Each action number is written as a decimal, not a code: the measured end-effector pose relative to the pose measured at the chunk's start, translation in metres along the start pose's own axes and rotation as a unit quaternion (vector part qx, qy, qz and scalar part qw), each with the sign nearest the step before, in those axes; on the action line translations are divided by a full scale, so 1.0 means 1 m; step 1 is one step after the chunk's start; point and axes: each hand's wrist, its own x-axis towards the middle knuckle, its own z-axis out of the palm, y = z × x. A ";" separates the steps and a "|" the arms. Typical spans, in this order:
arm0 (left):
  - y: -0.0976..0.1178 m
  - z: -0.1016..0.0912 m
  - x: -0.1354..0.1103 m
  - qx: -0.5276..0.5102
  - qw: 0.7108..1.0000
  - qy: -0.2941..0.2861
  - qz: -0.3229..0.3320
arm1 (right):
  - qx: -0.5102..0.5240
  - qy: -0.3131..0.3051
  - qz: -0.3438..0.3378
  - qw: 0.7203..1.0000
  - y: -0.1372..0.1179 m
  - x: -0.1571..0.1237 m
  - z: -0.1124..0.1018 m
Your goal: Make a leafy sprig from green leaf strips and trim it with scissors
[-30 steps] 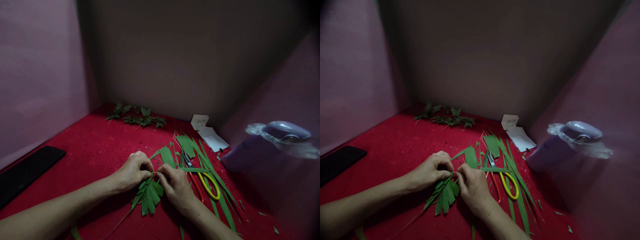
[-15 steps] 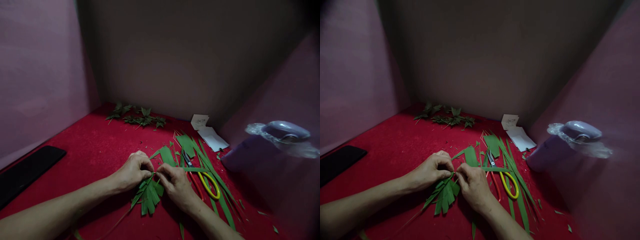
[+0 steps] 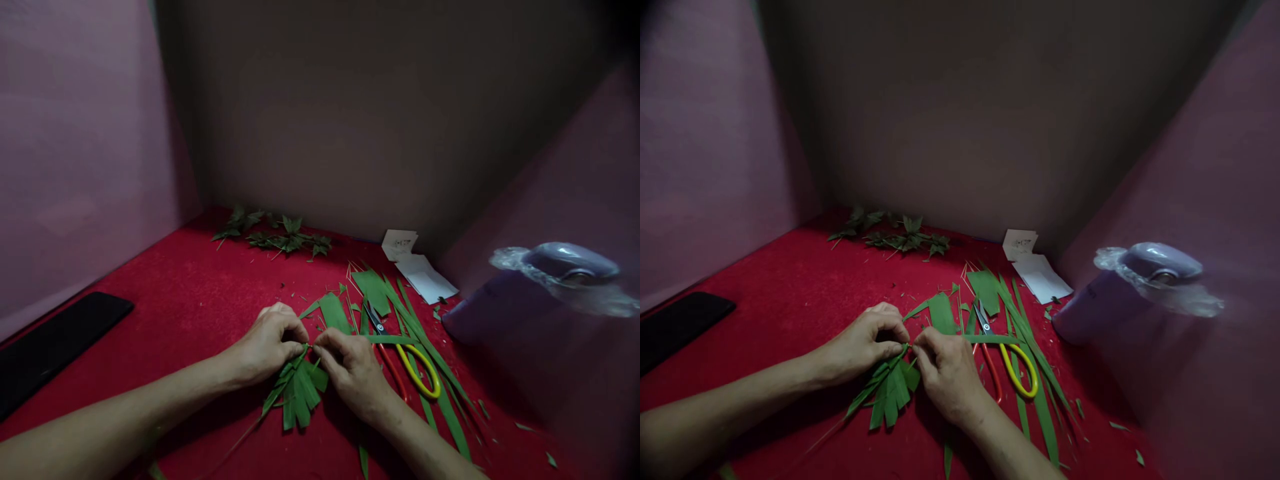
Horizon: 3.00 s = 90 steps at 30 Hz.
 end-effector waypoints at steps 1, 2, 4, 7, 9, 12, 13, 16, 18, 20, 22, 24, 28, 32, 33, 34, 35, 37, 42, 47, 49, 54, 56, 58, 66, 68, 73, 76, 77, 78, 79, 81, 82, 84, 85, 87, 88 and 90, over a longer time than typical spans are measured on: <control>0.000 0.000 0.000 0.002 1.000 -0.001 0.001 | 0.000 -0.001 0.000 1.000 0.000 0.000 0.000; 0.000 0.000 0.000 0.004 1.000 -0.003 0.002 | 0.000 -0.001 0.000 1.000 0.001 0.000 0.001; 0.000 -0.001 0.000 0.005 1.000 -0.006 0.004 | 0.001 0.003 -0.001 1.000 0.001 0.000 0.001; 0.001 -0.001 0.000 0.007 1.000 -0.006 0.006 | -0.004 0.008 -0.004 1.000 0.001 0.001 0.001; 0.001 0.000 -0.001 0.009 1.000 -0.003 0.006 | -0.004 0.006 -0.002 1.000 0.001 0.001 0.001; 0.003 0.000 -0.001 0.008 1.000 -0.001 0.004 | 0.003 -0.001 0.005 1.000 0.001 0.000 0.001; 0.003 0.000 -0.001 0.006 1.000 -0.001 0.004 | 0.006 -0.003 0.006 1.000 0.001 0.000 0.001; 0.005 0.000 -0.002 0.000 1.000 0.001 0.004 | 0.010 -0.003 0.003 1.000 0.002 0.001 0.001; 0.005 0.000 -0.002 -0.002 1.000 0.003 0.004 | 0.009 -0.001 0.001 1.000 0.002 0.002 0.001; 0.005 0.001 -0.001 -0.002 1.000 0.006 0.007 | 0.007 -0.001 0.001 1.000 0.002 0.003 0.001; 0.004 0.001 -0.001 -0.001 1.000 0.010 0.010 | 0.005 -0.001 0.002 1.000 0.002 0.003 0.001; 0.003 0.002 -0.001 -0.001 1.000 0.013 0.012 | 0.002 0.001 0.004 1.000 0.001 0.003 0.001; 0.003 0.002 -0.002 0.000 1.000 0.016 0.017 | -0.007 0.002 0.001 1.000 -0.001 0.003 0.001; 0.004 0.002 -0.002 0.000 1.000 0.018 0.011 | -0.008 0.002 -0.007 1.000 0.000 0.003 0.000; 0.003 0.002 -0.002 0.001 1.000 0.018 0.008 | -0.005 0.000 -0.009 1.000 0.000 0.003 -0.001; 0.003 0.002 -0.002 0.003 1.000 0.018 0.006 | 0.000 -0.002 -0.010 1.000 0.000 0.003 -0.001; 0.002 0.003 -0.002 0.004 1.000 0.018 0.005 | 0.004 -0.004 -0.010 1.000 0.000 0.003 -0.001; 0.000 0.003 -0.002 0.006 1.000 0.020 0.006 | 0.012 -0.005 -0.008 1.000 0.000 0.002 -0.001; -0.001 0.004 -0.002 0.009 1.000 0.021 0.007 | 0.012 -0.007 -0.004 1.000 0.000 0.002 0.000; 0.001 0.003 -0.003 0.005 0.999 0.027 0.019 | 0.000 -0.008 -0.003 1.000 0.002 0.003 0.000; 0.002 0.003 -0.003 0.003 0.999 0.029 0.021 | 0.000 -0.010 -0.005 1.000 0.002 0.003 0.000; 0.003 0.003 -0.003 -0.002 0.999 0.030 0.019 | -0.017 -0.004 -0.006 1.000 0.001 0.004 0.000; 0.003 0.004 -0.003 -0.003 0.999 0.034 0.021 | -0.023 -0.004 -0.003 1.000 0.001 0.004 0.001; 0.002 0.004 -0.003 -0.003 0.999 0.036 0.023 | -0.026 -0.004 -0.002 1.000 0.001 0.004 0.001; 0.001 0.004 -0.003 0.004 1.000 0.027 0.012 | -0.009 0.006 -0.016 1.000 0.001 0.001 0.000; 0.002 0.004 -0.003 0.004 1.000 0.025 0.008 | -0.009 0.008 -0.015 1.000 0.001 0.001 0.001; 0.004 0.002 -0.004 0.002 1.000 0.022 0.007 | -0.010 0.005 -0.016 1.000 0.002 0.001 0.001; 0.004 0.002 -0.004 0.005 1.000 0.020 0.014 | -0.009 0.009 -0.018 1.000 0.001 0.002 0.001; 0.004 0.002 -0.003 0.005 1.000 0.020 0.014 | -0.009 0.011 -0.019 1.000 0.000 0.002 0.001; 0.004 0.002 -0.003 0.005 1.000 0.020 0.014 | -0.010 0.013 -0.019 1.000 0.000 0.002 0.001; 0.004 0.003 -0.003 0.004 1.000 0.020 0.016 | -0.012 0.015 -0.020 1.000 0.000 0.002 0.001; 0.003 0.004 -0.003 0.002 1.000 0.025 0.019 | -0.018 0.016 -0.020 0.999 0.000 0.001 0.001; 0.002 0.004 -0.003 0.000 0.999 0.028 0.020 | -0.021 0.016 -0.020 0.999 0.000 0.001 0.001; 0.000 0.006 -0.003 -0.004 0.999 0.033 0.022 | -0.026 0.016 -0.020 0.999 0.001 0.000 0.002; -0.001 0.007 -0.003 -0.007 0.999 0.036 0.022 | -0.027 0.016 -0.020 0.999 0.001 0.000 0.002; -0.002 0.008 -0.003 -0.012 0.999 0.043 0.023 | -0.030 0.016 -0.020 0.999 0.001 0.000 0.003; -0.002 0.008 -0.003 -0.015 0.999 0.047 0.024 | -0.031 0.016 -0.019 0.999 0.001 0.000 0.003; -0.002 0.009 -0.004 -0.018 0.998 0.051 0.024 | -0.033 0.014 -0.018 0.999 0.001 0.000 0.003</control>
